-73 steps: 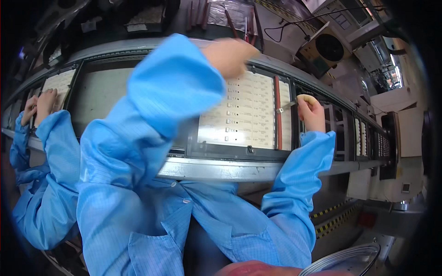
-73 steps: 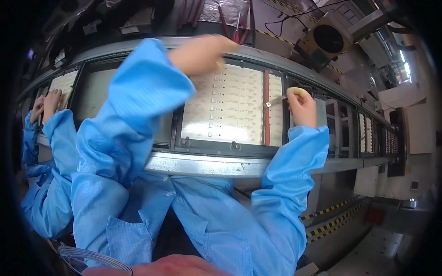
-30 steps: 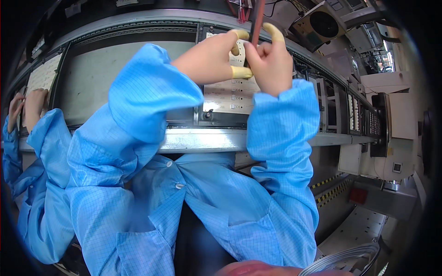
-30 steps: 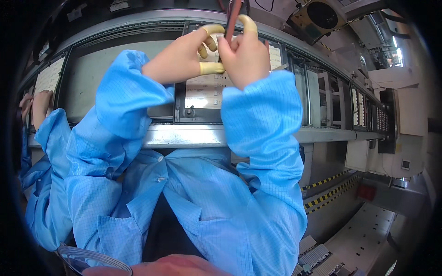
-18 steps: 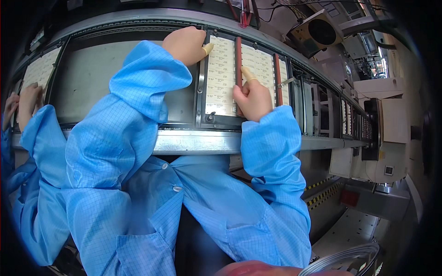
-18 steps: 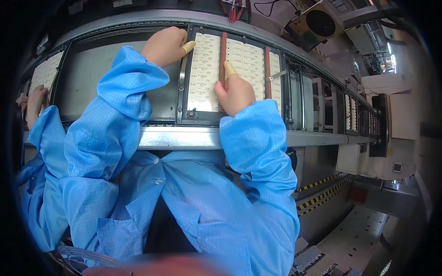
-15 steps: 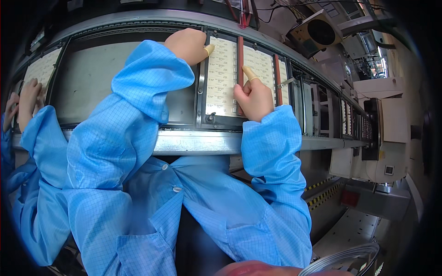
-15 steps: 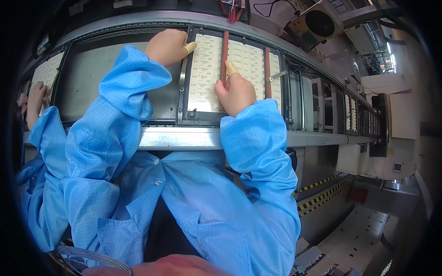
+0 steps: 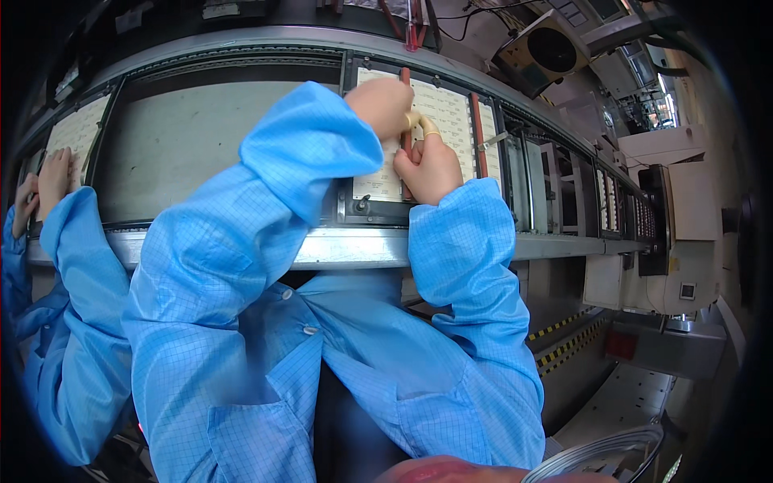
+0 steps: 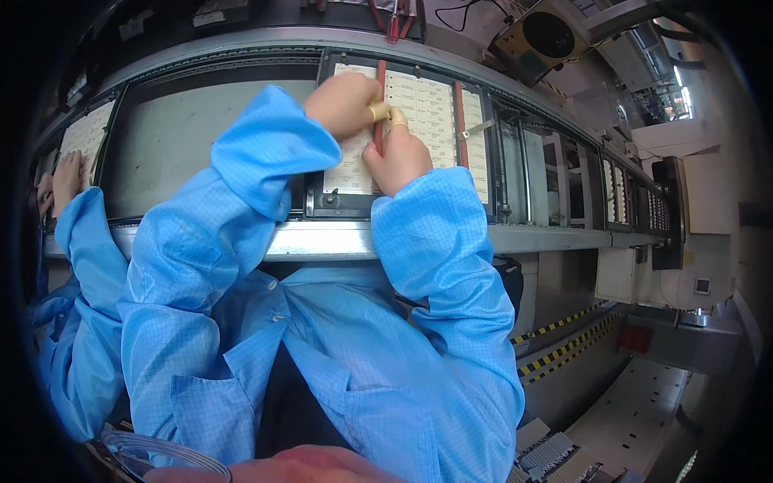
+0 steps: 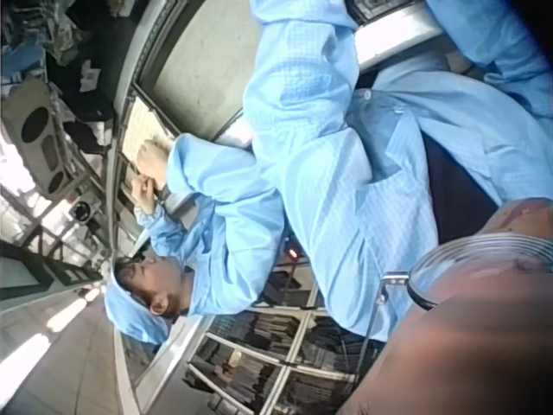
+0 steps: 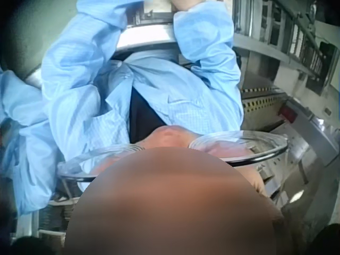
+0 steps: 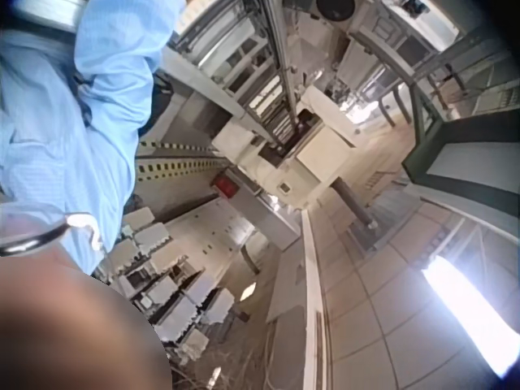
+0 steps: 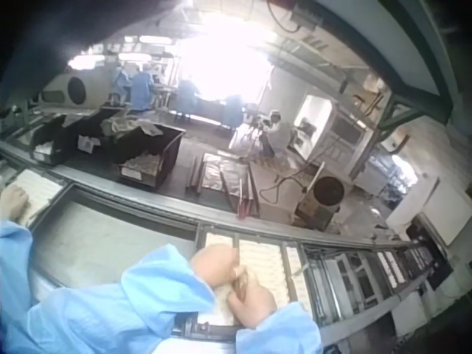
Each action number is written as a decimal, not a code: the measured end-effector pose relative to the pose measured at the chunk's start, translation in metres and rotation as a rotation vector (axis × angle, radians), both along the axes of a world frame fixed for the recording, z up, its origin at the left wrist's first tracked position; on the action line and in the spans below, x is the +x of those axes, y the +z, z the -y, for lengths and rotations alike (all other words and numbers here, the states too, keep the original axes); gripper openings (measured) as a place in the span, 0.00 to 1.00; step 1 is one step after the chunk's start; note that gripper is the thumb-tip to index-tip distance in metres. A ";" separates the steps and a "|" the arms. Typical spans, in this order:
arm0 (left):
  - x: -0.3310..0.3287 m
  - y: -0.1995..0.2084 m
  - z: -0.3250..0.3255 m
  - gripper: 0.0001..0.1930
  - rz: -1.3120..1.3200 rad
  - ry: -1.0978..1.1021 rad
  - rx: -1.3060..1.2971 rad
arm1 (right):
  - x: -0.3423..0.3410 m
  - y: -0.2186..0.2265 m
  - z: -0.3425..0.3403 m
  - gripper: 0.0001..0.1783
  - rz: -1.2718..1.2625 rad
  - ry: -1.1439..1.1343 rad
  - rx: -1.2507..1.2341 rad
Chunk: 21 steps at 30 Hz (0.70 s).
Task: The recorder is assembling small electronic components onto a large PCB panel on a moving conveyor belt.
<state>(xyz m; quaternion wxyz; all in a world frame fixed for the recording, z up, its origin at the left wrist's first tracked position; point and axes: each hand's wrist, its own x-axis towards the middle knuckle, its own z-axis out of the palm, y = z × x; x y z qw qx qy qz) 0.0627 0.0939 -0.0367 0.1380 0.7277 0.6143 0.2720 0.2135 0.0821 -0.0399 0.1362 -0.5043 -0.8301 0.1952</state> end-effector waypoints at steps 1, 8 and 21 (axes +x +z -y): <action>0.005 -0.001 0.000 0.14 -0.084 -0.039 -0.026 | 0.000 -0.002 -0.003 0.33 0.017 0.004 -0.013; -0.001 -0.003 0.001 0.13 -0.146 -0.124 0.050 | 0.000 0.002 -0.003 0.34 0.036 -0.001 -0.024; -0.002 0.027 0.034 0.12 -0.231 -0.144 -0.067 | 0.001 0.002 -0.002 0.37 -0.086 0.021 -0.074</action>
